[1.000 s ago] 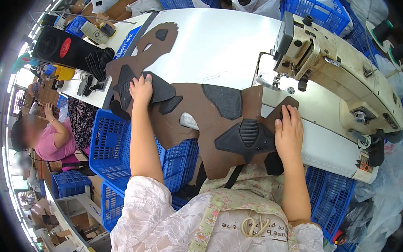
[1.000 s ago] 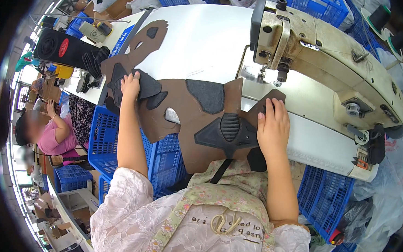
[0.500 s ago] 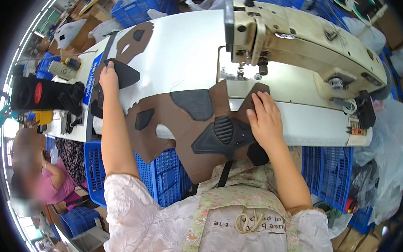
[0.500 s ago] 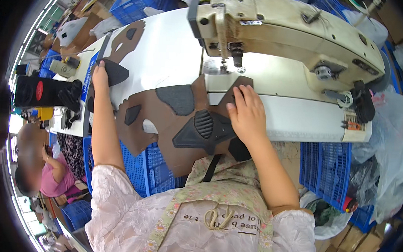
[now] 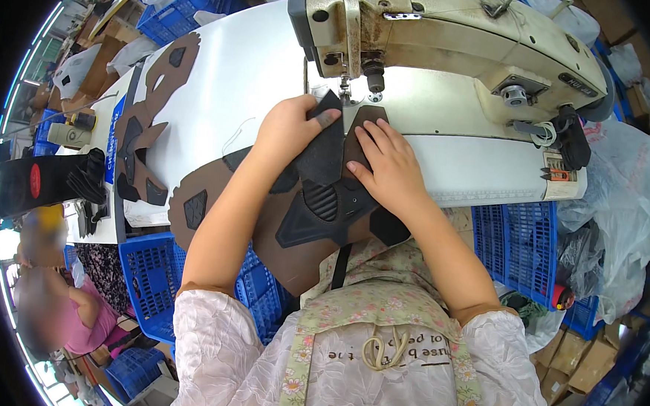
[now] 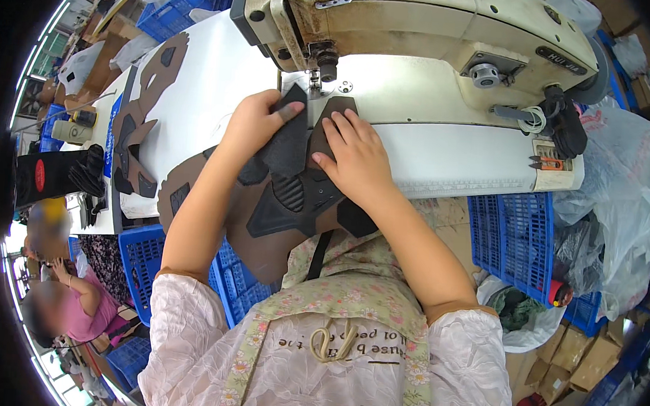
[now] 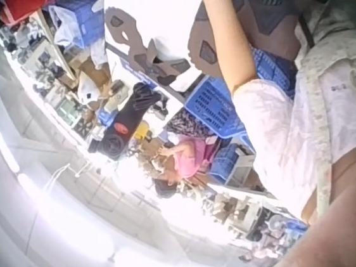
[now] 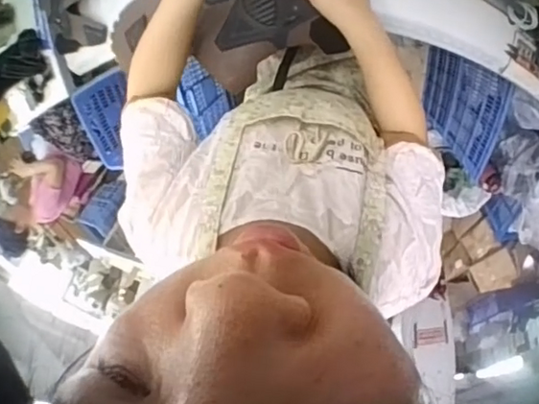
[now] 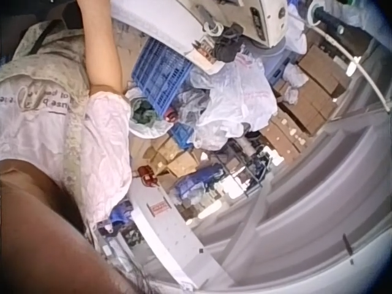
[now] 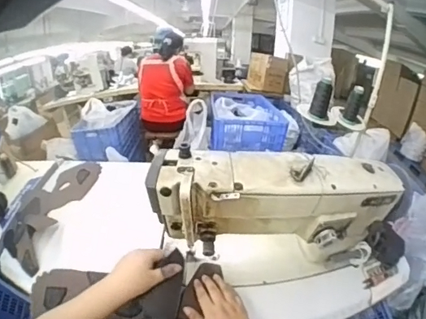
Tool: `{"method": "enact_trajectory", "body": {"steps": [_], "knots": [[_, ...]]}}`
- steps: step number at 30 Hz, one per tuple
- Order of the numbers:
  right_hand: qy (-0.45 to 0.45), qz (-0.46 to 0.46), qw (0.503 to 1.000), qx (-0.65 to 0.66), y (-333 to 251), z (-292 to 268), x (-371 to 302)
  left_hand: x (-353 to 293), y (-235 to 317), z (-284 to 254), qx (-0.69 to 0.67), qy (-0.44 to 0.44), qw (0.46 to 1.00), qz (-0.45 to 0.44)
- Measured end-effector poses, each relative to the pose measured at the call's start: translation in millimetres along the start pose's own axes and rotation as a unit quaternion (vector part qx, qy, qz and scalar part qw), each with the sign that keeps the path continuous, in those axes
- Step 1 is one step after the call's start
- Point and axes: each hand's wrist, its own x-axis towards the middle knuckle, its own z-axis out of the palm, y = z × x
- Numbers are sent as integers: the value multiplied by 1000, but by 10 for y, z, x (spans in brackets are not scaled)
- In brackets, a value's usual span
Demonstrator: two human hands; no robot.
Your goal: Stitching together various leather and synthetic components of a shoe upper using an industrial sewing machine.
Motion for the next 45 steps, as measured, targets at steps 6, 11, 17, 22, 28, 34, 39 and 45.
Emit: {"method": "enact_trajectory", "body": {"steps": [6, 11, 17, 22, 28, 34, 39, 45], "knots": [[-8, -8, 1000, -4, -4, -40, 7, 59, 30, 258, 97, 55, 991, 73], [-22, -15, 1000, -8, -19, -20, -9, -66, 72, 196, 108, 8, 990, 87], [-19, -11, 1000, -9, -53, -14, -27, -336, -37, 230, 86, 23, 984, 153], [-14, -8, 1000, -20, -71, -6, -26, -193, -150, 299, 54, 59, 977, 197], [-14, 1, 1000, 10, -51, -5, -14, -191, -97, 262, 106, -1, 981, 163], [-22, 8, 1000, 12, -95, -10, -30, -264, -37, 256, 121, -67, 987, 83], [-12, 27, 999, -45, -175, 21, -51, -335, -93, 352, 127, -60, 987, 76], [4, 64, 994, 83, -96, -29, -23, -385, -158, 425, 87, 0, 992, 87]]}}
